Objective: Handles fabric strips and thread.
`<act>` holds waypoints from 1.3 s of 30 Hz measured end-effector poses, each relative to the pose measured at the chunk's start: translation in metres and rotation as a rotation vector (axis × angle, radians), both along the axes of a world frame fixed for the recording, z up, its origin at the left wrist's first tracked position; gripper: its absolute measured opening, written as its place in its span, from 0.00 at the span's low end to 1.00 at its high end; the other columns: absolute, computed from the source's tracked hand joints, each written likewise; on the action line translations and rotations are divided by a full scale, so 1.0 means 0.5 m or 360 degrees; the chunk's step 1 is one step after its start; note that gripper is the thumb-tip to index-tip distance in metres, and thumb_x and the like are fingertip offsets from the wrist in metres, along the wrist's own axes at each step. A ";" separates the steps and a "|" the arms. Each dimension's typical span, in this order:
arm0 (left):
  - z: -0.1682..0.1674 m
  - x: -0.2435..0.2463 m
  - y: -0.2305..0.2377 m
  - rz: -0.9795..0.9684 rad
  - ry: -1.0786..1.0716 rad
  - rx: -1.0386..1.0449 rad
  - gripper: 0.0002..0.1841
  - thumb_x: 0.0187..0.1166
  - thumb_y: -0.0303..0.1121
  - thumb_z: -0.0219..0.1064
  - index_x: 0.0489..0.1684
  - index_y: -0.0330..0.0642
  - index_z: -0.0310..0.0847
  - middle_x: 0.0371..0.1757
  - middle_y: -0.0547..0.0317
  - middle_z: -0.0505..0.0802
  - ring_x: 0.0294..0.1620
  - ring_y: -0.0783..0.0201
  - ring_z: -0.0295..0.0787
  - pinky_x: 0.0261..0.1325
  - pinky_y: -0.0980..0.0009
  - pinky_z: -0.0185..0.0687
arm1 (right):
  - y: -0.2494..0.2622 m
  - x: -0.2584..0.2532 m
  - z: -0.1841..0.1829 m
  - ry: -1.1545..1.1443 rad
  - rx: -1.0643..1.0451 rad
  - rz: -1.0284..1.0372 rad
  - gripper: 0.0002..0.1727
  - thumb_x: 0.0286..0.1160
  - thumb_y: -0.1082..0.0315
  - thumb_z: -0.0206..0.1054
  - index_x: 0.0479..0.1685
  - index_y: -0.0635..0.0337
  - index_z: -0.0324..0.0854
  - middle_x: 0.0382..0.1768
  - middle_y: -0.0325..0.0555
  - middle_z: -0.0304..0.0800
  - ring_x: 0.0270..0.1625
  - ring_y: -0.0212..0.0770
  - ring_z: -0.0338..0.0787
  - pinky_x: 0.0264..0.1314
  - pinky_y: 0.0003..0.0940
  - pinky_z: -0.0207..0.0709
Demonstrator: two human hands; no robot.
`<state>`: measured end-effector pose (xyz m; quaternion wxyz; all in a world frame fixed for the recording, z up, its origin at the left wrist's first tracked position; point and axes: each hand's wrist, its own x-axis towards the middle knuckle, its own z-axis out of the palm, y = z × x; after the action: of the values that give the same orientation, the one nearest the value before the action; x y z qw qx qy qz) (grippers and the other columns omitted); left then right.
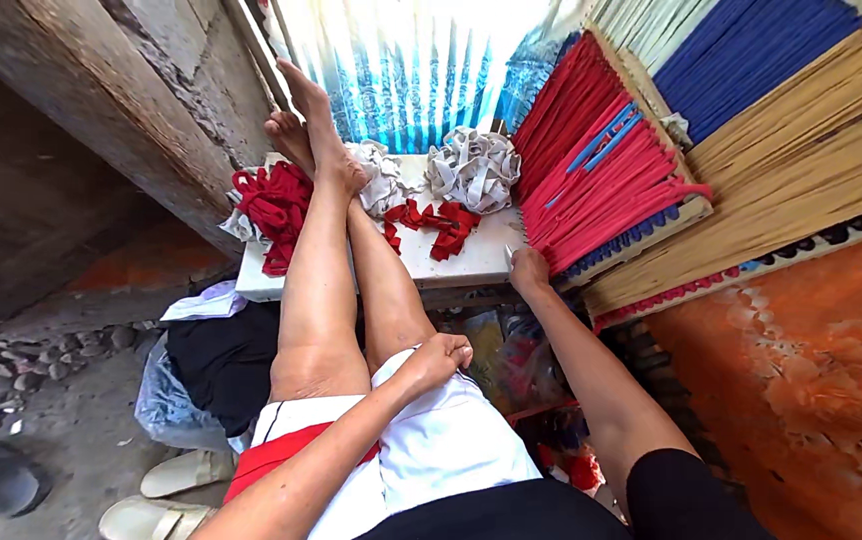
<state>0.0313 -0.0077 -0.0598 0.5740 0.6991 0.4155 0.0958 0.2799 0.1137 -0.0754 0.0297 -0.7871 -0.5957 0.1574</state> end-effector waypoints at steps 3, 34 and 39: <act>0.004 -0.002 -0.002 -0.0002 -0.0015 0.0009 0.15 0.92 0.34 0.52 0.36 0.41 0.81 0.21 0.69 0.73 0.20 0.74 0.65 0.29 0.75 0.64 | 0.055 -0.023 -0.012 -0.0055 -0.0055 -0.0027 0.15 0.74 0.78 0.63 0.57 0.75 0.84 0.62 0.72 0.86 0.68 0.68 0.85 0.67 0.66 0.77; 0.143 0.014 -0.073 0.1405 -0.1327 -0.0691 0.10 0.90 0.26 0.54 0.43 0.37 0.81 0.40 0.54 0.90 0.43 0.63 0.88 0.52 0.68 0.84 | -0.357 -0.234 0.048 0.1728 0.0734 0.0323 0.18 0.71 0.59 0.74 0.56 0.59 0.90 0.65 0.54 0.80 0.66 0.41 0.80 0.65 0.32 0.77; 0.150 -0.024 -0.072 0.1447 -0.1207 -0.0780 0.09 0.91 0.30 0.54 0.47 0.41 0.81 0.44 0.54 0.91 0.46 0.61 0.88 0.50 0.63 0.83 | -0.368 -0.243 0.076 0.2112 0.0525 0.0336 0.08 0.80 0.69 0.64 0.42 0.64 0.87 0.56 0.49 0.84 0.60 0.33 0.84 0.63 0.28 0.79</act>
<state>0.0195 -0.0439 0.0150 0.7264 0.2190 0.4484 0.4726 0.1586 -0.0705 -0.0376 0.4916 -0.4474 -0.5412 0.5150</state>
